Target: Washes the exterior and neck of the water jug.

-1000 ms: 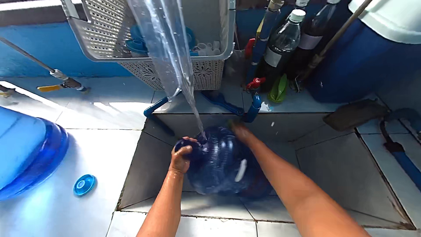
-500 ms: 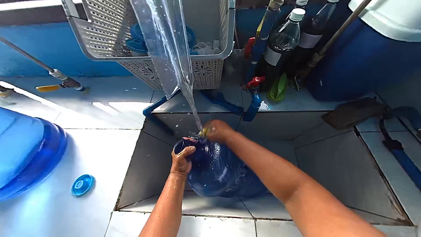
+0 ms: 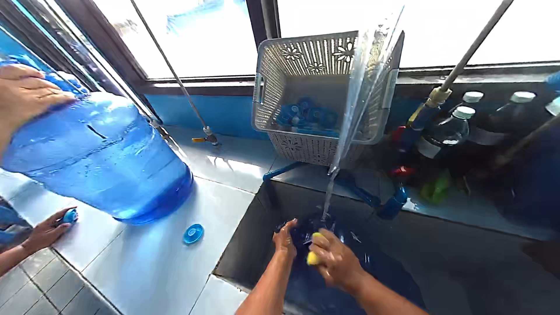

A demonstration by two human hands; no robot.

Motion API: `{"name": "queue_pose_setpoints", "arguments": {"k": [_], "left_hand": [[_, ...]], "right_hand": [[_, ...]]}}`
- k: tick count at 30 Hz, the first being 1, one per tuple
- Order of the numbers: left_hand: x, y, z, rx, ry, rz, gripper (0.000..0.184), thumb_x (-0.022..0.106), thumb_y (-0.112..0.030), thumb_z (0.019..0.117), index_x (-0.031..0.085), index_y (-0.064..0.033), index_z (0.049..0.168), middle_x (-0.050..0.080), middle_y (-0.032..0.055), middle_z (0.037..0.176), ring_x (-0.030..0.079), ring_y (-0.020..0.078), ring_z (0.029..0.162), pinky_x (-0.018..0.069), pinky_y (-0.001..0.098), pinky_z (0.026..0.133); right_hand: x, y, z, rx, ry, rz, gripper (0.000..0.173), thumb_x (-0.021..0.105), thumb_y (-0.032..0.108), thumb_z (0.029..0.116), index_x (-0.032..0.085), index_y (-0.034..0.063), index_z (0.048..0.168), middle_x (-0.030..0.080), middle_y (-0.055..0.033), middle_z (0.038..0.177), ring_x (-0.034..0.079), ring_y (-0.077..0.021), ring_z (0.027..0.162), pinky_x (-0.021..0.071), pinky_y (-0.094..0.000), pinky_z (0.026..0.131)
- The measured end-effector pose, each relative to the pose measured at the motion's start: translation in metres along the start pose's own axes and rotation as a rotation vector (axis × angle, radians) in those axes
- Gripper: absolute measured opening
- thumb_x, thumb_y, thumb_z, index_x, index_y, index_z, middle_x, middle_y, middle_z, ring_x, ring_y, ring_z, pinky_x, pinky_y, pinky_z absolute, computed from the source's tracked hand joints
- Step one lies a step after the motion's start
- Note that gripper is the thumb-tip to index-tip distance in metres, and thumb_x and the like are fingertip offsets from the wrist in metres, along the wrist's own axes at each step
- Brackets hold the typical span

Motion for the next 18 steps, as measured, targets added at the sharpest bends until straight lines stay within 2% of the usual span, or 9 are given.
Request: {"name": "queue_pose_setpoints", "arguments": {"k": [2,4,6,8,10,12,14,16,18], "left_hand": [[0.014,-0.007,-0.005,0.112,0.261,-0.001,0.026,0.066,0.001,0.0765,0.059,0.0035,0.102,0.068,0.0126,0.086,0.067,0.0207,0.079,0.0583,0.0389,0.073],[0.024,-0.008,-0.002,0.137,0.519,-0.001,0.039,0.068,-0.008,0.0683,0.058,-0.0015,0.106,0.071,0.0068,0.092,0.069,0.0166,0.085,0.0596,0.0352,0.078],[0.004,0.000,0.021,0.073,0.355,0.058,0.032,0.058,-0.012,0.0869,0.054,0.0014,0.116,0.068,0.0104,0.098,0.068,0.0198,0.089,0.0584,0.0394,0.081],[-0.022,-0.008,0.045,-0.013,-0.087,0.170,0.039,0.063,-0.023,0.1011,0.058,0.0066,0.126,0.066,0.0194,0.108,0.065,0.0281,0.097,0.0549,0.0496,0.087],[-0.016,-0.017,0.034,0.025,-0.173,0.209,0.032,0.069,-0.013,0.0946,0.060,0.0066,0.118,0.064,0.0182,0.100,0.061,0.0264,0.088,0.0525,0.0467,0.079],[0.012,-0.021,0.008,0.140,0.199,0.119,0.033,0.069,-0.001,0.0826,0.058,0.0016,0.113,0.065,0.0119,0.094,0.064,0.0195,0.084,0.0559,0.0390,0.075],[0.021,-0.007,0.004,0.131,0.521,0.002,0.041,0.077,-0.013,0.0676,0.066,-0.0116,0.107,0.072,0.0020,0.096,0.069,0.0125,0.088,0.0595,0.0313,0.077],[0.010,0.010,0.007,0.061,0.335,-0.058,0.024,0.066,-0.007,0.0857,0.061,-0.0054,0.110,0.069,0.0080,0.095,0.068,0.0187,0.088,0.0585,0.0376,0.079],[0.008,0.013,0.007,0.008,0.134,-0.013,0.013,0.060,-0.002,0.0934,0.058,0.0001,0.107,0.065,0.0118,0.087,0.065,0.0214,0.079,0.0569,0.0408,0.073]], "right_hand": [[-0.007,-0.020,0.047,0.240,0.421,0.073,0.030,0.066,0.019,0.0952,0.072,-0.0019,0.115,0.067,-0.0227,0.125,0.060,-0.0382,0.127,0.0478,-0.0543,0.108],[-0.014,-0.095,0.054,0.685,0.444,0.337,0.035,0.058,0.015,0.1029,0.063,-0.0104,0.127,0.064,-0.0281,0.127,0.061,-0.0359,0.122,0.0469,-0.0502,0.107],[0.009,-0.173,-0.024,1.104,0.292,0.431,0.044,0.049,0.025,0.1090,0.057,-0.0105,0.134,0.060,-0.0316,0.132,0.059,-0.0396,0.125,0.0451,-0.0527,0.109],[0.021,-0.199,-0.093,1.251,0.280,0.289,0.048,0.041,0.030,0.1113,0.056,-0.0091,0.136,0.058,-0.0323,0.137,0.055,-0.0432,0.130,0.0417,-0.0573,0.111],[0.006,-0.186,-0.103,1.244,0.265,0.201,0.047,0.037,0.025,0.1120,0.057,-0.0116,0.134,0.058,-0.0339,0.135,0.055,-0.0444,0.131,0.0409,-0.0564,0.112],[-0.021,-0.161,-0.082,1.222,0.062,0.251,0.045,0.037,0.021,0.1121,0.058,-0.0147,0.128,0.062,-0.0348,0.125,0.060,-0.0424,0.121,0.0436,-0.0528,0.107],[-0.036,-0.125,-0.056,1.032,-0.188,0.301,0.034,0.046,0.013,0.1084,0.062,-0.0139,0.122,0.066,-0.0310,0.114,0.064,-0.0370,0.109,0.0487,-0.0495,0.099],[-0.016,-0.069,-0.032,0.573,-0.176,0.236,0.033,0.059,0.006,0.0965,0.065,-0.0113,0.124,0.066,-0.0269,0.127,0.062,-0.0353,0.125,0.0484,-0.0481,0.109],[0.002,-0.018,0.003,0.200,0.096,0.047,0.030,0.068,0.013,0.0889,0.074,-0.0017,0.115,0.069,-0.0225,0.127,0.059,-0.0387,0.131,0.0469,-0.0524,0.111]]}}
Point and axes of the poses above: each hand's wrist, its own z-axis towards the middle knuckle, its own x-axis out of the palm, y = z × x, the point moved 7 cm from there along z, towards the middle knuckle
